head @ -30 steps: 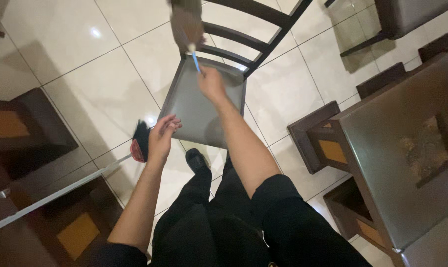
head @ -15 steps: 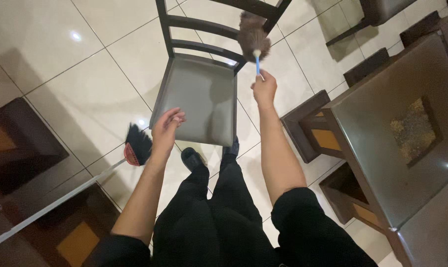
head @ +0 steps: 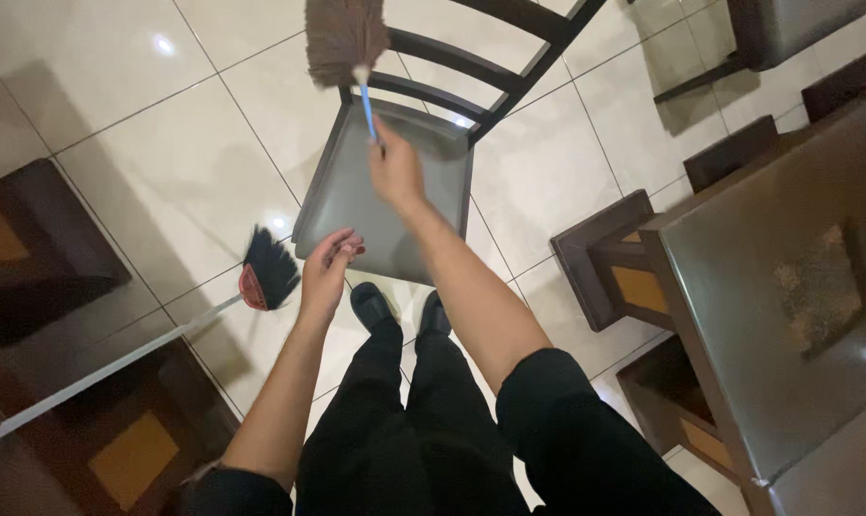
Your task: The person dusts chairs with a feather duster and pushes them in under tables by hand.
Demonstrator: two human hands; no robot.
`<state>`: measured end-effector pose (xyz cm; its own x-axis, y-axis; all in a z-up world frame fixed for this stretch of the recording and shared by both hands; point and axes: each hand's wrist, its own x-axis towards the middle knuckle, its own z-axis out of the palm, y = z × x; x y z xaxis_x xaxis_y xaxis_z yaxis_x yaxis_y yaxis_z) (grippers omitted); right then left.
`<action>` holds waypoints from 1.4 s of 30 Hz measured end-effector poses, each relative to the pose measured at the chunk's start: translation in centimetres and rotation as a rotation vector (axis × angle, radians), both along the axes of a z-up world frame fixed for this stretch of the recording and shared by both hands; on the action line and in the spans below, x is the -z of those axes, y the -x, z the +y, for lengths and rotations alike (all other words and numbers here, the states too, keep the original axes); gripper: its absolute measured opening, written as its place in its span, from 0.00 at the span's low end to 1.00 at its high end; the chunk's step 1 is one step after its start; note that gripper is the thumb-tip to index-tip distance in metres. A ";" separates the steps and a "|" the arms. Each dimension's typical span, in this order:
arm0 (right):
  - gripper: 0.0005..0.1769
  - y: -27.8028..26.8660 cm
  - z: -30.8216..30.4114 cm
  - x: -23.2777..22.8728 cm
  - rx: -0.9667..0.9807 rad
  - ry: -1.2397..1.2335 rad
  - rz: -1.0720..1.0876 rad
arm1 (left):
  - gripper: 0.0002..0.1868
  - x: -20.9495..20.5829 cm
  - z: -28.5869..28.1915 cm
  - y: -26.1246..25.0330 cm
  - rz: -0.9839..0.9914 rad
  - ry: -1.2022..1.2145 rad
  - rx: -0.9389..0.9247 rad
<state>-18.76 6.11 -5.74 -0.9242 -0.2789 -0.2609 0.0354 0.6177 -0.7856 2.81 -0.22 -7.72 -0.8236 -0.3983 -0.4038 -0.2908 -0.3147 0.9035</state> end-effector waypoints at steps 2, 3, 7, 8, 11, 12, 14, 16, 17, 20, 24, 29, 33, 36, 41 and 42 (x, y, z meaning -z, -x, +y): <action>0.24 -1.4 2.4 -0.1 -0.066 -0.010 0.076 | 0.19 0.5 0.3 -0.1 0.010 -0.022 -0.016; 0.23 -2.0 4.2 0.2 -0.127 -0.022 0.153 | 0.20 0.6 0.6 -0.1 -0.006 -0.023 -0.019; 0.25 -4.1 13.1 1.4 -0.147 0.068 0.279 | 0.19 0.6 2.0 0.2 -0.029 -0.036 -0.031; 0.26 -4.5 15.4 1.6 -0.152 -0.011 0.207 | 0.19 0.5 2.4 0.5 -0.031 -0.037 -0.031; 0.26 -6.0 20.5 2.3 -0.185 -0.120 0.166 | 0.20 0.8 3.4 1.2 -0.122 0.047 0.013; 0.25 -5.9 21.4 2.8 -0.211 -0.147 0.204 | 0.20 1.0 3.7 1.7 -0.084 0.004 -0.008; 0.25 -4.7 22.1 4.3 -0.127 -0.159 0.121 | 0.20 1.8 4.5 2.4 -0.041 -0.043 -0.033; 0.25 -3.4 21.7 6.7 -0.043 -0.170 0.034 | 0.20 2.7 5.0 3.1 -0.051 -0.026 -0.017; 0.26 -2.5 20.8 8.0 -0.035 -0.016 0.263 | 0.20 3.2 5.2 3.6 -0.047 -0.026 -0.019; 0.26 -0.3 16.6 11.2 0.015 0.135 0.364 | 0.20 4.7 5.9 4.1 -0.061 -0.016 -0.042; 0.25 -0.9 9.7 12.3 -0.024 0.112 0.017 | 0.19 7.2 6.6 4.3 -0.085 -0.022 -0.108; 0.26 -1.3 6.5 13.4 -0.138 0.100 0.180 | 0.20 8.9 6.4 3.0 -0.090 -0.003 -0.158; 0.28 0.3 11.5 13.0 -0.237 -0.268 -0.019 | 0.19 8.5 6.7 2.8 -0.151 0.029 -0.173; 0.27 1.3 16.6 13.4 -0.111 -0.347 0.014 | 0.19 8.2 7.3 3.3 -0.146 0.023 -0.164; 0.25 1.6 27.3 16.5 0.076 -0.338 -0.006 | 0.20 8.4 8.4 4.2 -0.108 -0.001 -0.143; 0.23 1.8 28.9 17.3 0.089 -0.250 0.110 | 0.20 8.6 8.6 4.6 -0.102 -0.008 -0.140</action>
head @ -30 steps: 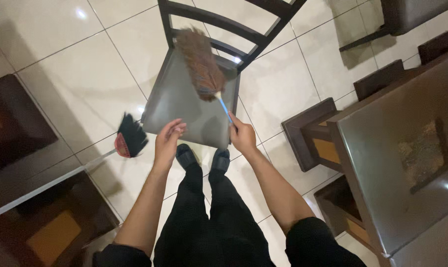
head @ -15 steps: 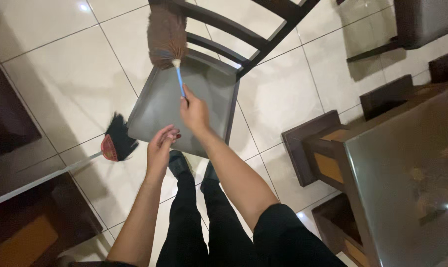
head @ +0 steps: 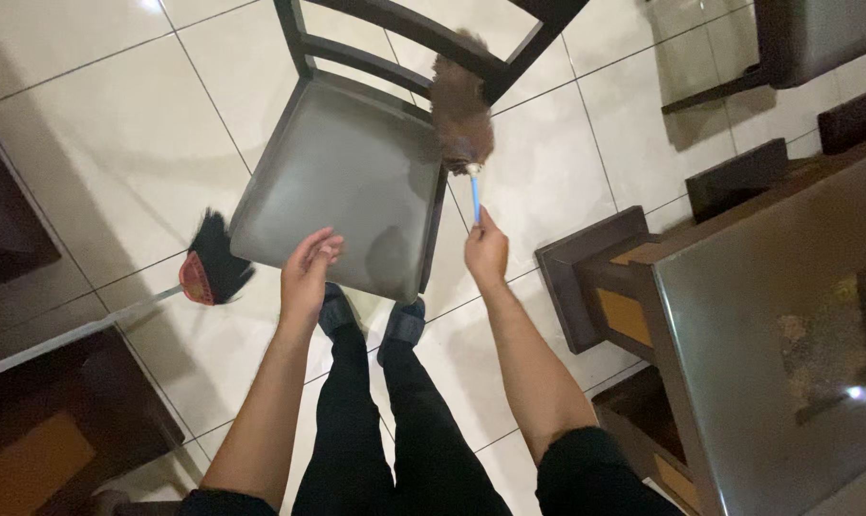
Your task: The person dusts chairs with a feather duster and pushes them in under tables by hand.
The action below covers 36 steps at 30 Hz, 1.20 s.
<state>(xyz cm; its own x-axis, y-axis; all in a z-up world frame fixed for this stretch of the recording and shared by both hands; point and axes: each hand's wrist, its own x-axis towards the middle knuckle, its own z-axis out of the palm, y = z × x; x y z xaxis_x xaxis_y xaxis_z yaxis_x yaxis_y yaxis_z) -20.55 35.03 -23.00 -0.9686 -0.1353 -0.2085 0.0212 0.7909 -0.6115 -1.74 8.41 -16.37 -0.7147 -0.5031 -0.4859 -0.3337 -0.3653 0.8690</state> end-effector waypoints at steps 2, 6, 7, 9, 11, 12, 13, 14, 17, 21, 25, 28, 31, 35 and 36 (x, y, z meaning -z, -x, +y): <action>0.21 0.7 0.6 1.2 -0.015 0.089 0.125 | 0.20 0.4 -0.2 0.7 0.013 0.000 -0.004; 0.24 0.2 -3.5 0.7 0.199 0.541 -0.120 | 0.20 0.1 -0.1 0.3 0.060 -0.024 -0.001; 0.25 0.0 -5.5 0.2 0.218 0.623 -0.123 | 0.20 0.0 -0.2 0.2 0.063 -0.043 -0.033; 0.23 -0.7 -9.6 -1.1 0.173 0.647 -0.064 | 0.20 -0.1 -0.5 -0.2 0.050 -0.024 -0.032; 0.23 -1.4 -13.4 -2.6 0.103 0.555 -0.055 | 0.20 -0.1 -0.8 -0.6 0.032 -0.004 -0.027; 0.24 -1.6 -15.2 -3.2 0.072 0.441 -0.104 | 0.20 0.0 -0.8 -0.9 0.028 0.007 -0.043; 0.24 -1.9 -17.0 -3.4 0.074 0.443 -0.110 | 0.20 0.0 -0.9 -1.5 0.021 0.016 -0.058; 0.24 -1.9 -18.8 -3.3 0.000 0.481 -0.101 | 0.20 0.0 -1.0 -2.1 0.014 0.019 -0.057; 0.22 -2.0 -22.3 -1.2 -0.130 0.483 -0.095 | 0.20 0.4 -1.5 -3.2 0.011 -0.008 -0.100; 0.17 -2.2 -20.4 2.5 -0.264 0.249 -0.018 | 0.20 0.8 -1.9 -3.8 0.020 -0.026 -0.137; 0.20 -0.9 -13.4 4.0 -0.134 -0.051 -0.231 | 0.20 0.5 -1.5 -3.2 0.003 -0.022 -0.120; 0.19 -0.6 -7.2 5.8 -0.108 -0.012 -0.057 | 0.20 0.2 -1.1 -2.5 -0.089 0.096 -0.055; 0.20 0.0 -2.0 5.4 -0.006 0.156 0.062 | 0.20 0.1 -0.7 -1.9 0.074 -0.018 -0.088; 0.19 0.3 -2.3 0.2 0.265 0.479 -0.269 | 0.20 0.0 -0.6 -1.3 0.048 -0.030 -0.078; 0.20 0.1 -3.7 -1.1 0.337 0.568 -0.333 | 0.20 -0.1 -0.6 -1.2 0.044 -0.023 -0.079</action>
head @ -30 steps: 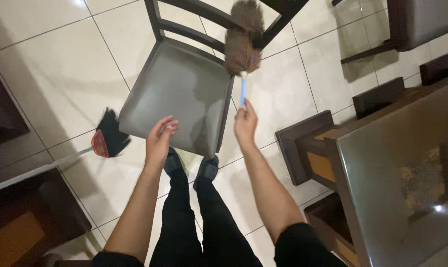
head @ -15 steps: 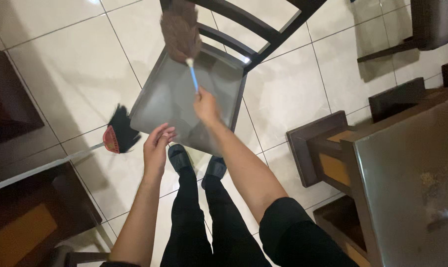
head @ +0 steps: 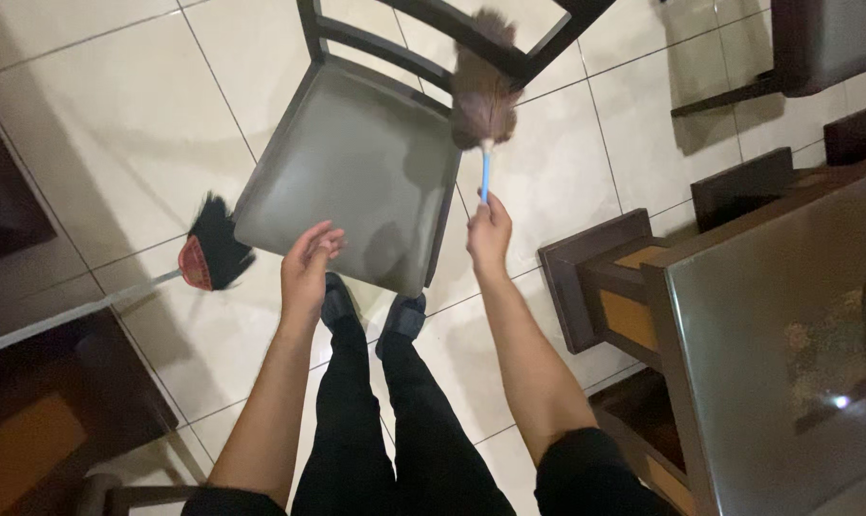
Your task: The person dusts chairs with a feather duster and pushes them in under tables by hand.
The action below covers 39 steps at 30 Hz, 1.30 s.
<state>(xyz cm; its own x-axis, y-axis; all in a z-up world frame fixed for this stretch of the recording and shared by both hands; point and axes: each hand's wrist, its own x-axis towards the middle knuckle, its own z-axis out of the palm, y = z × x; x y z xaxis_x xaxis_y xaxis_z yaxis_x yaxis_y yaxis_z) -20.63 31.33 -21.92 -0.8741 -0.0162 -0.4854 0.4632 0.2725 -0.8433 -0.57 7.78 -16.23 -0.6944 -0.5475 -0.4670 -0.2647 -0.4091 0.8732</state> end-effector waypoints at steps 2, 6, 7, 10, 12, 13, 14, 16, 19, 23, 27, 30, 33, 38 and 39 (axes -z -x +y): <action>0.20 -0.6 -3.1 -1.7 0.007 0.069 0.032 | 0.20 -0.1 0.2 -0.1 -0.008 0.007 -0.006; 0.18 -1.6 -10.3 -2.1 -0.045 0.165 0.132 | 0.19 0.0 0.2 -0.8 -0.035 0.022 -0.020; 0.17 -1.8 -12.3 -1.7 -0.109 0.143 0.167 | 0.20 0.1 0.0 -0.9 -0.009 0.011 -0.039; 0.21 -3.3 -17.3 0.1 -0.206 0.127 0.148 | 0.19 0.1 -0.1 -2.0 -0.041 0.026 -0.036; 0.20 -4.0 -19.1 2.7 -0.422 -0.092 0.330 | 0.19 0.4 -0.2 -2.5 -0.031 0.024 -0.046; 0.20 -4.2 -18.3 4.1 -0.420 -0.092 0.325 | 0.19 0.5 -0.2 -2.6 -0.013 0.014 -0.054; 0.18 -4.4 -17.1 5.5 -0.457 -0.166 0.377 | 0.19 0.6 -0.3 -2.8 -0.017 0.014 -0.051; 0.19 -4.3 -14.0 7.8 -0.499 -0.318 0.331 | 0.20 0.6 -0.5 -2.9 -0.086 0.015 -0.045; 0.20 -2.9 -7.6 8.9 -0.406 -0.389 0.216 | 0.20 0.5 -0.2 -2.5 -0.044 0.025 -0.048; 0.24 -3.3 3.2 7.3 -0.430 -0.490 0.268 | 0.20 0.5 -0.1 -1.2 -0.019 0.002 -0.041; 0.22 -3.5 12.1 4.3 -0.365 -0.483 0.219 | 0.19 0.1 0.0 0.3 -0.038 0.024 -0.007; 0.21 -2.4 14.4 0.9 -0.425 -0.591 0.403 | 0.19 -0.4 -0.2 0.7 -0.017 0.013 -0.002; 0.20 -1.2 13.0 -3.3 -0.565 -0.695 0.675 | 0.19 -0.5 -0.7 1.0 -0.010 0.000 -0.016; 0.31 3.2 5.6 -7.2 -0.754 -0.996 0.211 | 0.19 0.0 -1.4 0.3 -0.003 0.028 -0.005; 0.31 4.1 4.1 -7.2 -0.756 -0.995 0.213 | 0.19 0.1 -1.6 0.1 -0.017 0.021 -0.020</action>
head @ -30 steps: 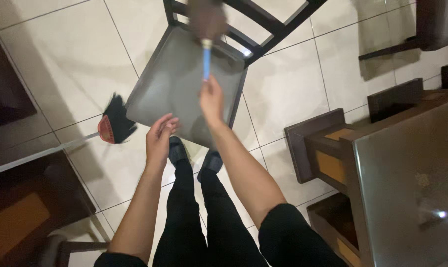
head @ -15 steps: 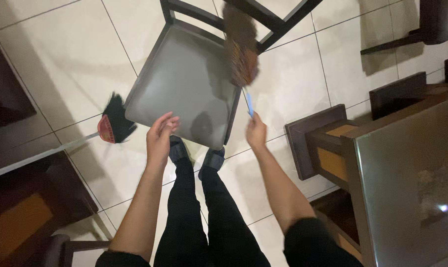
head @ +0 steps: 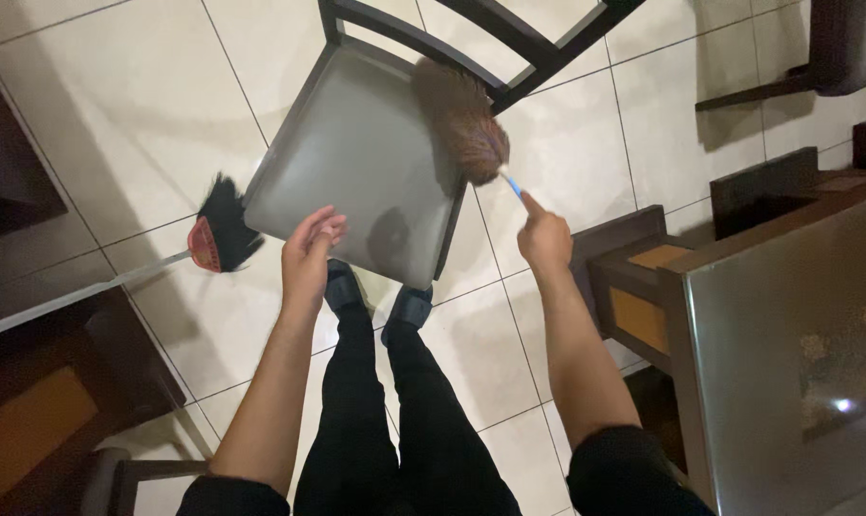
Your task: The person dusts chairs with a feather duster and pushes them in under tables by hand.
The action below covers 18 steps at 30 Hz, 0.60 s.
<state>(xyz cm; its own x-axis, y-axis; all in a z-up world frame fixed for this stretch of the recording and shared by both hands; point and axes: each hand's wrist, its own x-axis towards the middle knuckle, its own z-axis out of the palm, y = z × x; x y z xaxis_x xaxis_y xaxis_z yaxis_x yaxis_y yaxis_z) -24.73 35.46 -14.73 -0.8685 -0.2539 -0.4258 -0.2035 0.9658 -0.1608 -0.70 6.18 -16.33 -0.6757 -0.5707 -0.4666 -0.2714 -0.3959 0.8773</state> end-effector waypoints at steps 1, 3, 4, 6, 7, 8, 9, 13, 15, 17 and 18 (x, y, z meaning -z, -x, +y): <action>0.32 0.9 -1.5 0.0 0.067 0.022 -0.022 | 0.19 0.1 -0.2 -0.2 -0.013 -0.007 -0.015; 0.33 2.8 -4.8 0.2 0.067 0.023 -0.051 | 0.19 0.1 -0.5 -0.6 -0.013 -0.013 -0.026; 0.34 3.5 -6.4 0.1 0.000 -0.002 -0.061 | 0.19 0.1 -0.5 -1.1 -0.018 -0.024 -0.034; 0.34 4.9 -10.5 0.2 -0.096 -0.028 -0.102 | 0.19 0.3 -0.8 -1.7 -0.023 -0.019 -0.037; 0.31 5.1 -12.7 0.2 -0.132 -0.020 -0.110 | 0.19 0.3 -0.8 -1.9 -0.023 -0.015 -0.034; 0.28 5.1 -15.1 0.2 -0.167 -0.010 -0.116 | 0.19 0.4 -0.8 -2.1 -0.025 -0.014 -0.035; 0.29 5.1 -17.3 0.2 -0.187 0.042 -0.119 | 0.19 0.3 -0.7 -2.3 -0.026 -0.019 -0.044; 0.25 4.0 -21.4 0.1 -0.230 0.050 -0.140 | 0.20 0.0 -0.8 -2.9 -0.147 0.074 -0.002; 0.27 3.8 -19.6 0.4 -0.192 0.076 -0.127 | 0.20 0.1 -1.0 -3.1 -0.090 0.034 -0.026; 0.25 4.7 -16.1 0.6 -0.168 0.090 -0.117 | 0.21 0.4 -1.1 -2.5 -0.023 0.002 -0.043; 0.21 4.8 -13.5 0.5 -0.178 0.080 -0.130 | 0.20 0.3 -1.0 -2.4 0.002 -0.002 -0.043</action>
